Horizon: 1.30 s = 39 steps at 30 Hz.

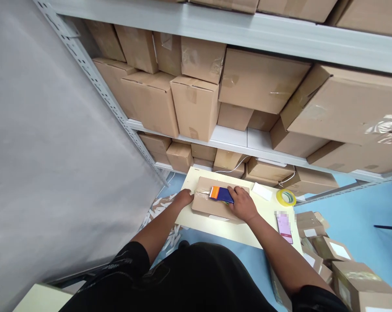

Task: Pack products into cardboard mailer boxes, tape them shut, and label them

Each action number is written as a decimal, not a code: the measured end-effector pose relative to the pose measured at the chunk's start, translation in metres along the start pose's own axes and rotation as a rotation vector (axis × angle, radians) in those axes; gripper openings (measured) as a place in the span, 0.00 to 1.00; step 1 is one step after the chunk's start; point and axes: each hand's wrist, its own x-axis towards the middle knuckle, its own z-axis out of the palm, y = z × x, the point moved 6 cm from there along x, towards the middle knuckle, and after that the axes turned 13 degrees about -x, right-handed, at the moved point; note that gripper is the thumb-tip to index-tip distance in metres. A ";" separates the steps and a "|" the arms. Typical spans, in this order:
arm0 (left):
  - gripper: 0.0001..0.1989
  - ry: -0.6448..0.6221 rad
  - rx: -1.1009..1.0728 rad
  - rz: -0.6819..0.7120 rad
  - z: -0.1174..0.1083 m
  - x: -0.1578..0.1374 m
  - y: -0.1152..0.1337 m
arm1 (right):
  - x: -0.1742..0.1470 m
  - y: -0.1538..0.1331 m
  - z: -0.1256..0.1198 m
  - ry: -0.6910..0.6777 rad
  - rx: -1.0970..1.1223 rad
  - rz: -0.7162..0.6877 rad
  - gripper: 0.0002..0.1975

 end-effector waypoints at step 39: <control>0.32 0.043 0.259 0.588 0.007 -0.016 0.057 | -0.159 0.206 -0.006 -0.154 -0.123 0.069 0.34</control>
